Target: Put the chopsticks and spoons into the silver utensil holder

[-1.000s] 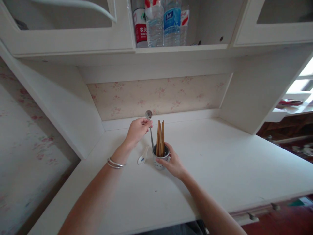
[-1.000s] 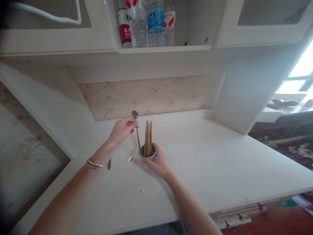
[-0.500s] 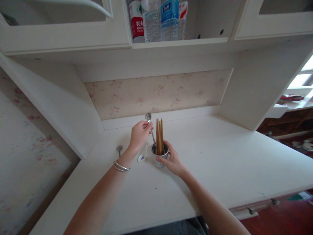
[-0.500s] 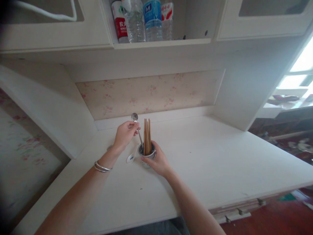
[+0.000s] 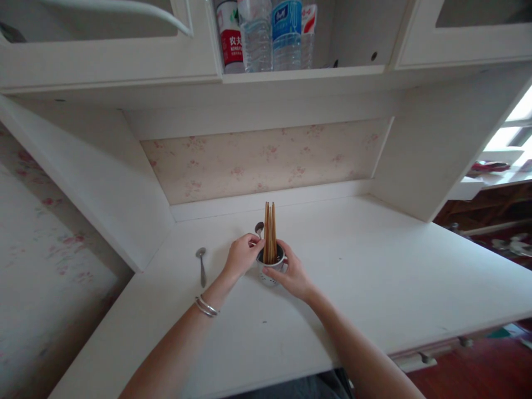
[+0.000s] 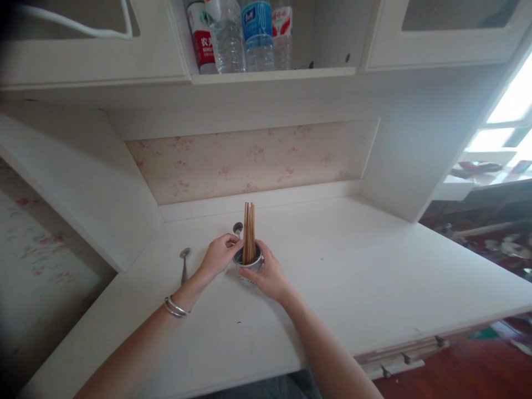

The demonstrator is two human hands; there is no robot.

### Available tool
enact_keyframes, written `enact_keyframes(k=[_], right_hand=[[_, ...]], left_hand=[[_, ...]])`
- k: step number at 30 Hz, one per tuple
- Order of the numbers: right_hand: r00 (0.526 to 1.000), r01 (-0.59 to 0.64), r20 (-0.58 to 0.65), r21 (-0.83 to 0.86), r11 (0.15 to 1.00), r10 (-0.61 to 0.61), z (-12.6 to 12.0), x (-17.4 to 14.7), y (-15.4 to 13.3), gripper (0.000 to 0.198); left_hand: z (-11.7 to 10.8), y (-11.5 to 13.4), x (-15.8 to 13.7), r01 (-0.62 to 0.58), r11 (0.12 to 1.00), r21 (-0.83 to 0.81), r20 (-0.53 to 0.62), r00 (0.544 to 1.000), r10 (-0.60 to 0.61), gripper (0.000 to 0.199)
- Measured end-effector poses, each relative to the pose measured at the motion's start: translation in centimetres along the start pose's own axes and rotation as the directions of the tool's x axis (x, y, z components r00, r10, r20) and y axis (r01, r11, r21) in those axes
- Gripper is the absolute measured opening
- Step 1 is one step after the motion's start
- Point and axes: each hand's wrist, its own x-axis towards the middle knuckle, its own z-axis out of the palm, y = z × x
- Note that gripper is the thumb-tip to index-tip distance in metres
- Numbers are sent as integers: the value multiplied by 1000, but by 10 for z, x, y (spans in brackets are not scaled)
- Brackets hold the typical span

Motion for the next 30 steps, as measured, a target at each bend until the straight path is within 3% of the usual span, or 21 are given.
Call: enact_keyframes(k=[7,10,13,16,22,24,26,28,30], right_hand=[[1000,-17,-8,2,1000,17,0,-1,4,81],[1000,-11,4,10,1000,11,-1,-1,5,80],[1000,-21,15,35,999,20,-2,-1,9,84],[998,-52,52,100,994,47,-2,-1,14,92],[984,-101,160,154,983,77,-13,-4,4,105],[995,-61,86,90,994,53,-20,-5,-10,99],[998,-4,-71,-6,1000,3,-25,-5,-31,87],[969,58,-233,-103,993,-81,-21,-4,-58,66],[963,100,-235,-134,986,-129,-4,0,-85,36]], left_hand=[[7,-4,-11,91,966,-240,19,996,-89,45],[9,-2,-28,144,881,-451,152,985,-83,63],[14,-1,-44,183,767,-615,297,955,11,83],[21,-3,-50,155,725,-671,266,963,41,86],[31,-11,-44,119,756,-644,180,984,-1,79],[34,-12,-43,106,780,-617,132,991,-30,80],[37,-12,-44,105,801,-589,74,994,-76,83],[39,-10,-44,104,811,-576,58,995,-86,81],[39,-7,-44,136,826,-547,96,990,-99,64]])
